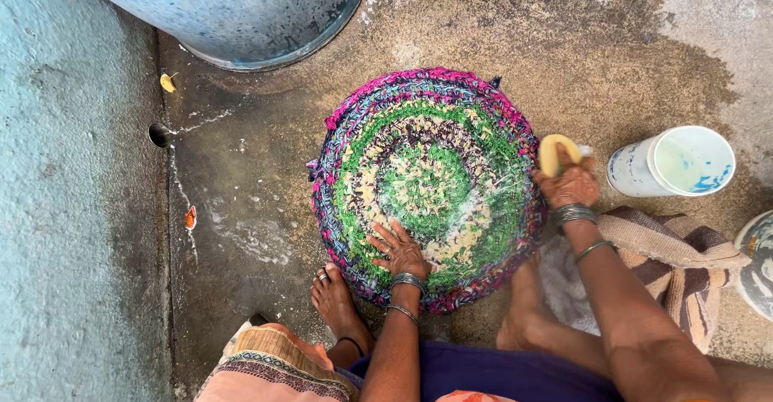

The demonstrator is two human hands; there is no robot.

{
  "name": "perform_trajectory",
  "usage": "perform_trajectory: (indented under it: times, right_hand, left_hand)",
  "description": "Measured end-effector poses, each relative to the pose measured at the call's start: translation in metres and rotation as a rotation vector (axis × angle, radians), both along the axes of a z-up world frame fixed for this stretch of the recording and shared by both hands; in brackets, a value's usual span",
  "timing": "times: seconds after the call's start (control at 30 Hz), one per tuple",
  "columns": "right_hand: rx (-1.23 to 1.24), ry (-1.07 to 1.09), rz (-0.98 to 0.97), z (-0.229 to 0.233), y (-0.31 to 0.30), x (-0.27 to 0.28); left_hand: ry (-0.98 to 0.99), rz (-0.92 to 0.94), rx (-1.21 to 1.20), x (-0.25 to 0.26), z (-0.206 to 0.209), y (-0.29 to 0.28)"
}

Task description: The person cleans a small circular rug by wetting it, applying soap from a bucket, and scrubbing the surface with a small handheld brush. Another person assists by scrubbing and pouring water on the rug.

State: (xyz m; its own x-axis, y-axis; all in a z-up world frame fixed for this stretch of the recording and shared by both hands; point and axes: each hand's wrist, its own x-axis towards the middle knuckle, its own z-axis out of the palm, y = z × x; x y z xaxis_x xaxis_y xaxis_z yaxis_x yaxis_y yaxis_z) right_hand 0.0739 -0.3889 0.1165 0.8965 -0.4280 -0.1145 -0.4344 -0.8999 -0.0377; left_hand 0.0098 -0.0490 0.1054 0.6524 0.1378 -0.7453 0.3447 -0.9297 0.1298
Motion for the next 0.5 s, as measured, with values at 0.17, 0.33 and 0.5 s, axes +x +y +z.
perform_trajectory:
  times: [0.17, 0.33, 0.5]
  right_hand:
    - [0.038, -0.111, 0.301, -0.038, 0.105, -0.022]
    - [0.074, 0.146, 0.286, -0.032, 0.073, -0.002]
    - [-0.038, -0.180, 0.036, -0.036, -0.020, 0.013]
  left_hand:
    - [0.039, -0.023, 0.037, 0.003, 0.013, -0.002]
    - [0.066, -0.054, 0.051, 0.005, 0.020, -0.002]
    - [0.020, -0.024, 0.028, 0.003, 0.019, -0.001]
